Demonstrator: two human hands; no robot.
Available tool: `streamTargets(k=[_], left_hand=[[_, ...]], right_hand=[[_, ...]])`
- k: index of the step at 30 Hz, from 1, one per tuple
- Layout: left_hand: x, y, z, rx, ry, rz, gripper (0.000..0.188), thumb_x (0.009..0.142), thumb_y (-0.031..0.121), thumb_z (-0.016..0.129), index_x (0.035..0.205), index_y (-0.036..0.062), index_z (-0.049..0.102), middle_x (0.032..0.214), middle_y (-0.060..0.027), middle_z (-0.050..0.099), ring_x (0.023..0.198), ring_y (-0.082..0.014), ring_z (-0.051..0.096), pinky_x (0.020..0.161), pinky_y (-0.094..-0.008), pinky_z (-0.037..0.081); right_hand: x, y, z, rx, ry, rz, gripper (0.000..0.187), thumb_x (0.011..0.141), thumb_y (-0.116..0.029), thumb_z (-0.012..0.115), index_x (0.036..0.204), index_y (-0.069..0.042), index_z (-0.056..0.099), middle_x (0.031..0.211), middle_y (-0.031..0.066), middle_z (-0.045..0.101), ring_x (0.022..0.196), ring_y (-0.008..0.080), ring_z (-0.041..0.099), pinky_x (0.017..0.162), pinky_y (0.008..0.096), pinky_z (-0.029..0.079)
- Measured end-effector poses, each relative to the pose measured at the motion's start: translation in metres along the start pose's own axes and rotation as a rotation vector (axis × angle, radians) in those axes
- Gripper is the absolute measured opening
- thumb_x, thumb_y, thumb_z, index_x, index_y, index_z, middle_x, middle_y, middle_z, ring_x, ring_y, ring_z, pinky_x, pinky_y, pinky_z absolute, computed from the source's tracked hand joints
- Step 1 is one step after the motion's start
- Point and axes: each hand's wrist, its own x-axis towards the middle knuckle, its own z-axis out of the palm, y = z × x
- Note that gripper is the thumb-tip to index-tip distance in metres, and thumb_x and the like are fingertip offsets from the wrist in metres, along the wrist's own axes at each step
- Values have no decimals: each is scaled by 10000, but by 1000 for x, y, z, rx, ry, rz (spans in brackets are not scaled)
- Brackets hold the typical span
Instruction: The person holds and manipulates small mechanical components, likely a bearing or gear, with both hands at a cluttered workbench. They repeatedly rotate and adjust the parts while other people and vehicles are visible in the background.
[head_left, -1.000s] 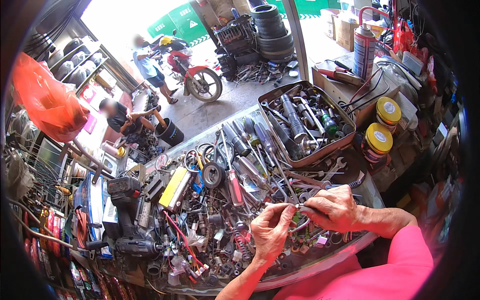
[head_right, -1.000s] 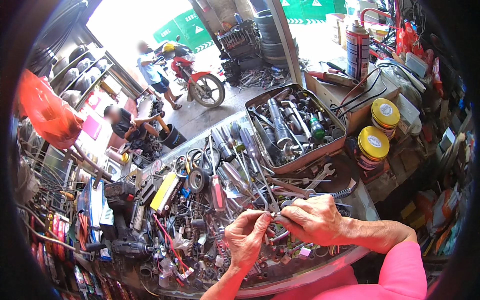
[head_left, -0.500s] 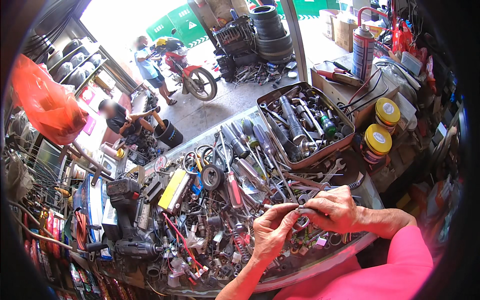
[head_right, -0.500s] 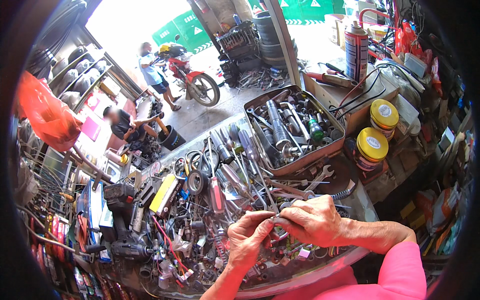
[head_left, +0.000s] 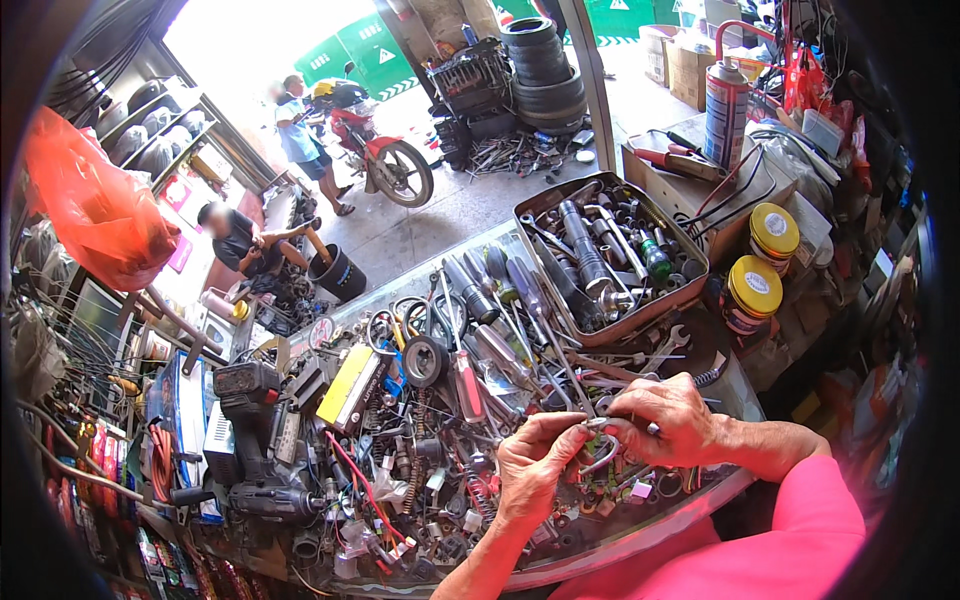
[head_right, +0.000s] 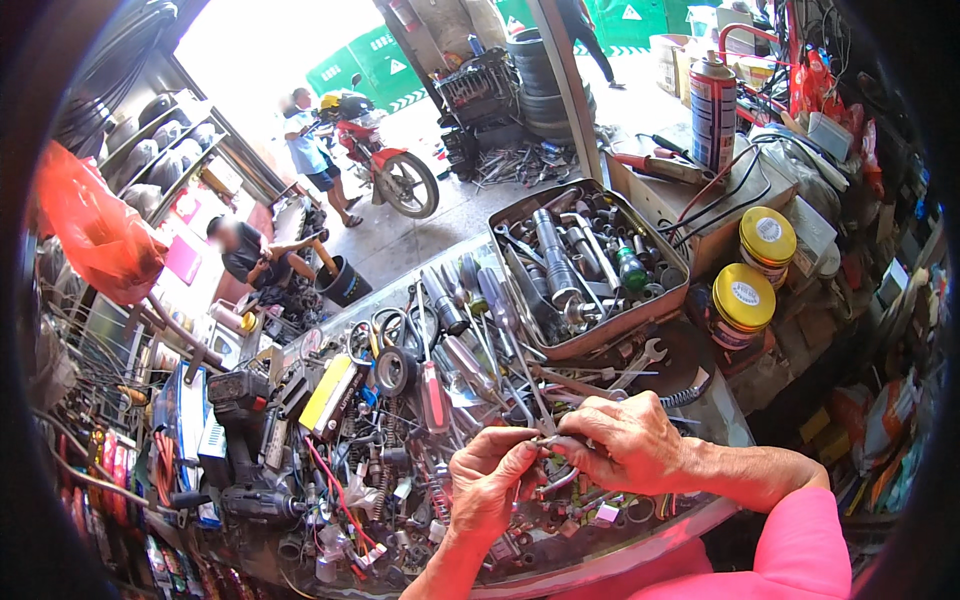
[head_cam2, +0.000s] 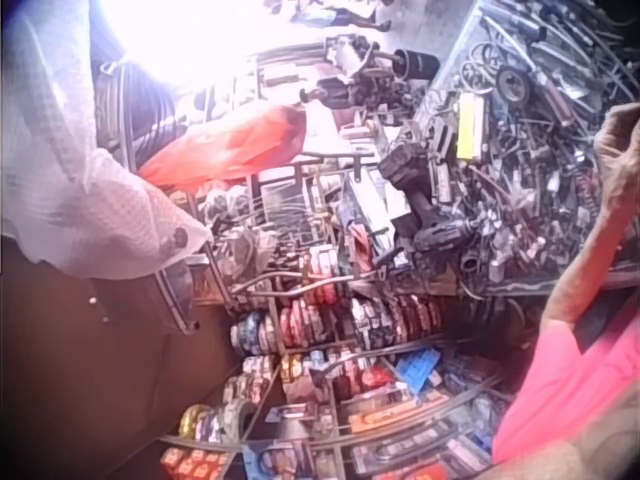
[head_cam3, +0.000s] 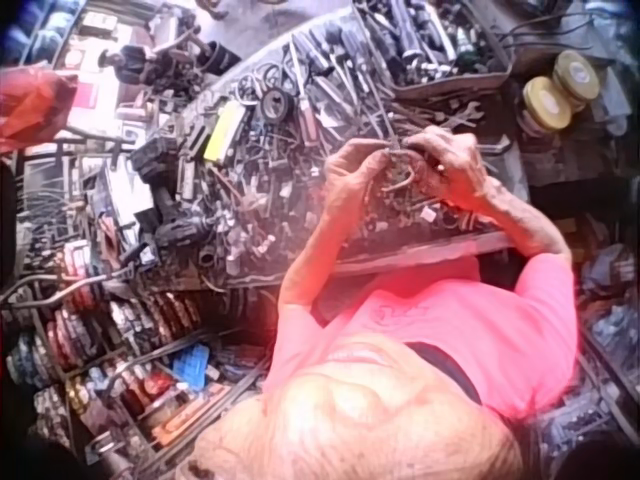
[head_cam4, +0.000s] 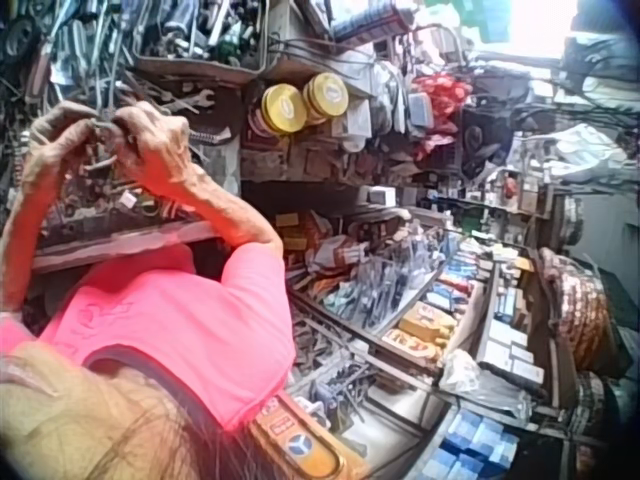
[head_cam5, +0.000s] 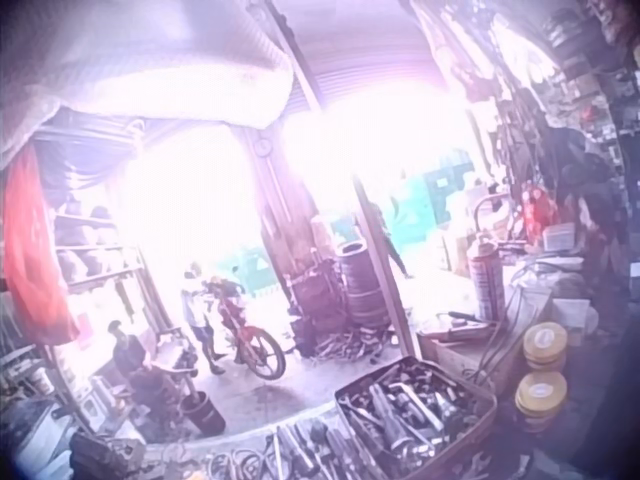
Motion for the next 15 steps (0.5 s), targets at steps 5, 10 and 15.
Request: streamTargets(k=[5, 10, 15], left_hand=[[-1, 1, 3, 52, 2, 27, 171, 884, 56, 641, 1031, -28, 621, 863, -114, 689, 631, -121, 640, 462, -195, 446], [1, -4, -1, 6, -16, 33, 187, 880, 67, 654, 1040, -25, 626, 865, -92, 685, 647, -106, 636, 474, -189, 449], [-2, 1, 2, 54, -25, 18, 207, 884, 83, 660, 1063, -18, 633, 884, -67, 679, 651, -74, 612, 499, -181, 446]], right_hand=[[3, -1, -2, 13, 24, 30, 217, 793, -150, 722, 939, -28, 617, 769, 99, 627, 535, 242, 603, 453, 333, 475], [7, -11, 1, 28, -8, 52, 234, 791, -187, 730, 928, -36, 617, 725, 83, 609, 527, 242, 591, 442, 338, 463], [-1, 4, 2, -30, -63, -25, 214, 774, -133, 733, 925, -17, 636, 682, 75, 606, 467, 194, 572, 418, 294, 441]])
